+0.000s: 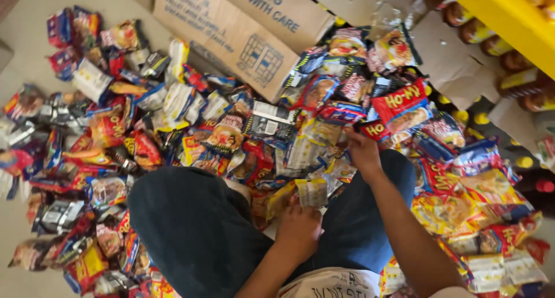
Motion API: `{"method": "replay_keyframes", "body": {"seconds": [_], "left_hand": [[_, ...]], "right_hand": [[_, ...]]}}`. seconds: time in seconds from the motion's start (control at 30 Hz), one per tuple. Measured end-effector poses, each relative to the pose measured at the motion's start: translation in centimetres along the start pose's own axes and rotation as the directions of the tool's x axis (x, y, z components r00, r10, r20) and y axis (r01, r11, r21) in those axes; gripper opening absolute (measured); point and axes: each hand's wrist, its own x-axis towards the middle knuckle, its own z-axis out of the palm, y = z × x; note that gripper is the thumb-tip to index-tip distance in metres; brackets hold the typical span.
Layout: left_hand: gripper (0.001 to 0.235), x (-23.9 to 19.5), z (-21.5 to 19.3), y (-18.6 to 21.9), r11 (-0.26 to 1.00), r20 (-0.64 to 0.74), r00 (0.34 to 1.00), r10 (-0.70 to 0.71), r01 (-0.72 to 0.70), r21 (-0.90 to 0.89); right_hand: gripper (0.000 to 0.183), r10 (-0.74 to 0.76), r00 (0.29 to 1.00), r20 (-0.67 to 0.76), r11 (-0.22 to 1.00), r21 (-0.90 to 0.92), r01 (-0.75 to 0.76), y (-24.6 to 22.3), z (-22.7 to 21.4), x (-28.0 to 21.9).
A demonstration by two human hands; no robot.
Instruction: The recorder sorts through a pile of instant noodle packets on the floor and places them onto a storage shelf.
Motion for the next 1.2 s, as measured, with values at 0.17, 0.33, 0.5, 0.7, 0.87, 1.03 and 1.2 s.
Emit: {"method": "replay_keyframes", "body": {"seconds": [0.17,0.33,0.5,0.7,0.87,1.03,1.2], "left_hand": [[0.037,-0.7,-0.1,0.9,0.999,-0.034,0.999,-0.03,0.031,0.018],[0.038,-1.1,0.6,0.9,0.998,-0.026,0.998,-0.059,0.059,0.004],[0.038,-1.3,0.5,1.0,1.0,-0.071,0.997,-0.021,0.021,0.007],[0.037,-0.5,0.4,1.9,0.999,-0.056,0.998,0.042,-0.041,0.018],[0.038,0.3,0.4,2.3,0.998,-0.037,0.998,0.045,-0.044,0.036],[0.038,0.5,0.4,2.4,0.999,0.013,0.999,0.044,-0.044,0.0],[0.04,0.7,0.9,1.7,0.999,0.044,0.999,0.007,-0.009,0.048]], "right_hand": [[0.028,-0.112,0.993,0.044,0.987,0.118,0.106,12.9,7.6,10.0],[0.046,0.049,0.978,0.203,0.784,-0.615,0.088,9.7,7.6,11.5],[0.041,0.024,0.985,0.173,0.954,-0.299,0.03,10.1,5.2,10.0],[0.04,0.094,0.911,0.402,0.98,0.122,-0.155,6.3,2.6,7.2],[0.05,-0.116,0.852,0.511,0.985,0.17,0.032,5.5,3.8,2.5],[0.025,0.019,0.81,0.587,0.984,0.134,-0.12,8.6,5.0,0.0],[0.03,-0.138,0.976,0.166,0.981,-0.114,0.158,9.5,4.1,1.5]]}}
